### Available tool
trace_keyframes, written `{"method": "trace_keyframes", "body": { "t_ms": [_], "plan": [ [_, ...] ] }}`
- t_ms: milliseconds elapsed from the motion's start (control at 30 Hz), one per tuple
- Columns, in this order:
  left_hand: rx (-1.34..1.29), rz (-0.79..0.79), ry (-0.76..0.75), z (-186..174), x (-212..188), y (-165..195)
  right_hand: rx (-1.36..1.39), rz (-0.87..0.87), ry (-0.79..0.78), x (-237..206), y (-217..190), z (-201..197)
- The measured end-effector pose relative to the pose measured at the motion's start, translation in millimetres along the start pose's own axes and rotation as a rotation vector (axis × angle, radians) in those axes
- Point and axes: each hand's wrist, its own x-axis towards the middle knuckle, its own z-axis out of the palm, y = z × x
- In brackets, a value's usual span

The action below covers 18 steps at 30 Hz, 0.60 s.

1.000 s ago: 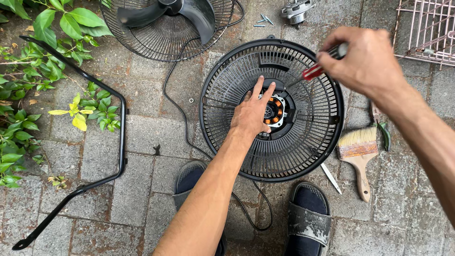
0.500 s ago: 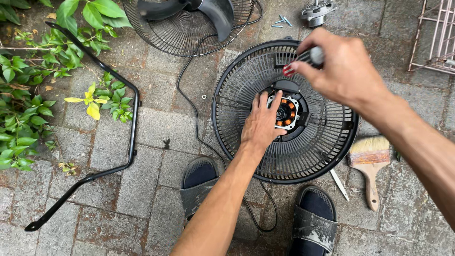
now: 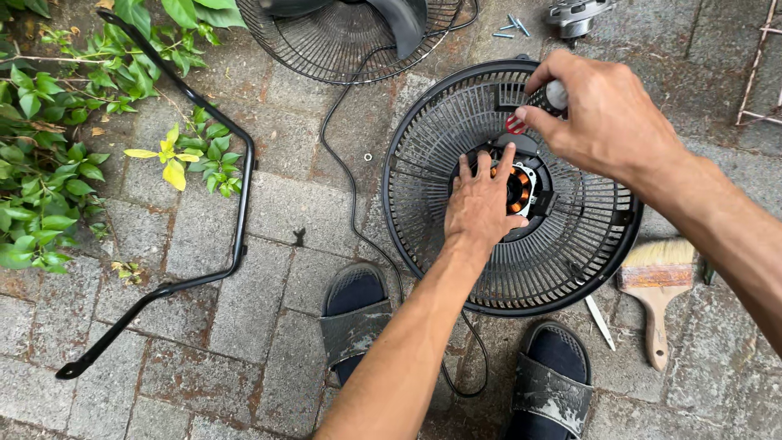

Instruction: The person services a disassembled electric fan on the ground. They brush dust from the metal motor housing with a small brush, unscrew the rear cover of the fan with a screwdriver, brush the blade hub and rear housing, and work on the motor at the end.

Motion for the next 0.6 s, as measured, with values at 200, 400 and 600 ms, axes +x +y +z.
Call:
{"method": "trace_keyframes", "body": {
  "t_ms": [200,400,600],
  "plan": [
    [0.019,0.001,-0.012,1,1,2,-0.032,-0.099,0.017,7,-6,0],
    [-0.019,-0.005,-0.006,4,2,1,-0.054,-0.036,-0.054,15,-12,-4],
    [-0.025,-0.001,0.027,4,1,1,-0.073,-0.020,-0.108,16,-8,-4]
  ]
}}
